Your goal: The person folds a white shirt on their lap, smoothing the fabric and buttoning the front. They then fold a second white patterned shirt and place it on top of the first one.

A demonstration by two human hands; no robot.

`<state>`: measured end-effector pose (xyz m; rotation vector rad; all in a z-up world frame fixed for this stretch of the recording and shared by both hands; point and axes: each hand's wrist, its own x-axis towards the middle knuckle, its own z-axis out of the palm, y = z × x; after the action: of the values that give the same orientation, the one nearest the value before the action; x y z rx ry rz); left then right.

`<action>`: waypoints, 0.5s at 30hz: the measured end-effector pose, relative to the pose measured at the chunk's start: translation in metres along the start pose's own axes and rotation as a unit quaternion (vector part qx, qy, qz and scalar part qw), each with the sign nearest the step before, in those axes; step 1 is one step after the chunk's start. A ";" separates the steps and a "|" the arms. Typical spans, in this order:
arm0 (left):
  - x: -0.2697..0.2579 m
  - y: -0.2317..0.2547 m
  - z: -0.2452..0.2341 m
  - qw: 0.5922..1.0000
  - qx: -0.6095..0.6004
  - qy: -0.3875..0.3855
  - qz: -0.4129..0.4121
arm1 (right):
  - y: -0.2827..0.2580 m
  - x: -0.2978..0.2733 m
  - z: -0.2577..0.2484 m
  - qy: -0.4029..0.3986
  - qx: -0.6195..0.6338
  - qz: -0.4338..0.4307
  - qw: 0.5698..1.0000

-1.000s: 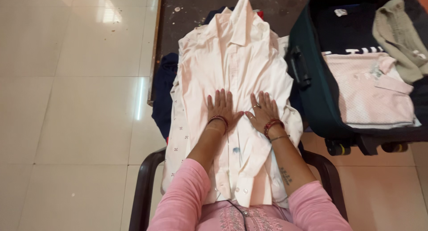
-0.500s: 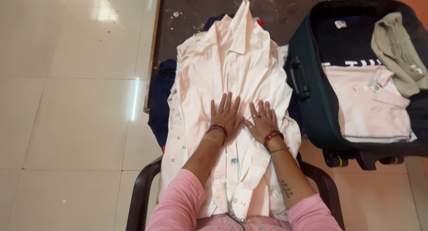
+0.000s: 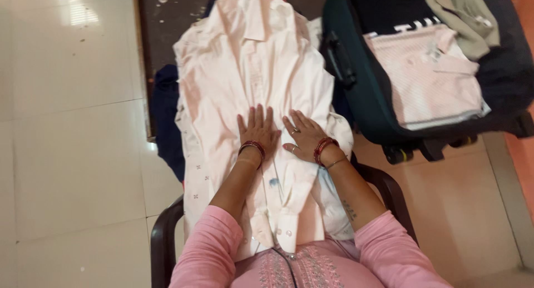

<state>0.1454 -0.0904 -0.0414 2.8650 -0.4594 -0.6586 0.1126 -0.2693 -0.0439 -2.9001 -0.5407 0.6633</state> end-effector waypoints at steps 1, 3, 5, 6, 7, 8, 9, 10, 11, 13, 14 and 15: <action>0.001 0.008 0.002 1.000 0.005 -0.015 -0.017 | 0.003 -0.006 0.004 0.000 0.009 -0.002 1.000; 0.003 0.027 0.003 0.997 0.006 -0.060 -0.038 | 0.012 -0.012 0.007 0.001 0.025 -0.009 1.000; 0.005 0.049 -0.002 0.992 0.000 -0.119 -0.048 | 0.024 -0.026 0.001 0.024 0.087 -0.031 0.995; 0.007 0.056 -0.007 0.993 0.000 -0.111 -0.033 | 0.028 -0.033 -0.005 0.037 0.118 -0.042 0.991; 0.008 0.064 -0.013 0.995 -0.001 -0.102 -0.021 | 0.031 -0.040 -0.014 0.023 0.157 -0.019 0.987; 0.008 0.071 -0.021 0.996 -0.001 -0.094 -0.008 | 0.037 -0.050 -0.026 0.010 0.196 0.003 0.981; 0.007 0.079 -0.029 0.992 0.026 -0.124 0.022 | 0.040 -0.058 -0.039 -0.006 0.236 0.026 0.971; 0.010 0.089 -0.039 0.985 0.053 -0.153 0.052 | 0.046 -0.065 -0.055 0.032 0.226 0.026 0.973; 0.012 0.102 -0.045 0.976 0.077 -0.184 0.084 | 0.051 -0.076 -0.069 0.066 0.215 0.027 0.974; 0.014 0.126 -0.050 0.973 0.012 0.139 0.183 | 0.063 -0.104 -0.096 0.272 0.324 -0.065 0.904; 0.019 0.140 -0.055 0.955 -0.052 0.195 0.219 | 0.069 -0.113 -0.107 0.321 0.302 -0.021 0.897; 0.025 0.154 -0.061 0.928 -0.113 0.250 0.252 | 0.077 -0.120 -0.117 0.370 0.280 0.020 0.886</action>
<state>0.1548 -0.2382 0.0380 2.4081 -0.9080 0.1049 0.0880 -0.3887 0.0941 -2.3366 -0.1422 -0.2778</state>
